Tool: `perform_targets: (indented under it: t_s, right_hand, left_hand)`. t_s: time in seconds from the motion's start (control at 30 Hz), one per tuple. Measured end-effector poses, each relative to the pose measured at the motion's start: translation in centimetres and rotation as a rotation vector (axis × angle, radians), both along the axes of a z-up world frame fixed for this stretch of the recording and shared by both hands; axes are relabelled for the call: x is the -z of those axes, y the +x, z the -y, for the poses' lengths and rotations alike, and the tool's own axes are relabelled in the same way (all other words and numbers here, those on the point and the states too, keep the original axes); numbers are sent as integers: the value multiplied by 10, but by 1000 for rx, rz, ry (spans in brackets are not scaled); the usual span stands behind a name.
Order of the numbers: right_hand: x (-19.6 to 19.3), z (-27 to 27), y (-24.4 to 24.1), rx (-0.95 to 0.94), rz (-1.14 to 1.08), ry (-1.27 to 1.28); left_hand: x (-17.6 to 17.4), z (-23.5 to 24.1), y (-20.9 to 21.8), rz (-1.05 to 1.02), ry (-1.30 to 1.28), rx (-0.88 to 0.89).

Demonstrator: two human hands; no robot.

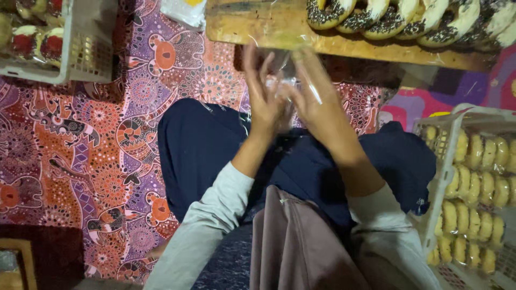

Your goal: The person sits on the floor and repeatedly picks up ring-shaped pastries from a wooden board, places them into clear plastic bags, and sets the packaged items into a white basket. The person handles the pastries one at a time throughout the clip.

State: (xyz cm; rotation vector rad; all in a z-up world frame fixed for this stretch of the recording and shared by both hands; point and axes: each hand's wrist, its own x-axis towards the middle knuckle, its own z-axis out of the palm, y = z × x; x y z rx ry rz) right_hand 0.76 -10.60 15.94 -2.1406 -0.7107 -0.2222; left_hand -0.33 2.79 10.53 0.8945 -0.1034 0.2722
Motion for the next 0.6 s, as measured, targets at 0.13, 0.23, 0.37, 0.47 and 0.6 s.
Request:
perform_targets:
  t_s: [0.13,0.23,0.37,0.47,0.6]
  right_hand:
    - [31,11,10,-228,-4,-174]
    - [38,72,67,49,-454,-142]
    - [23,99,147,122,73,-312]
    - [24,84,161,167,163,-547]
    - [27,72,151,239,139,-559]
  left_hand:
    - [45,-14,55,-256,-578,276]
    - [74,-27,82,-108,-630,313]
    - [69,-44,96,-258,-783,216]
    - [60,-40,96,-351,-912,142]
    - [70,-38,98,-348,-1118,208]
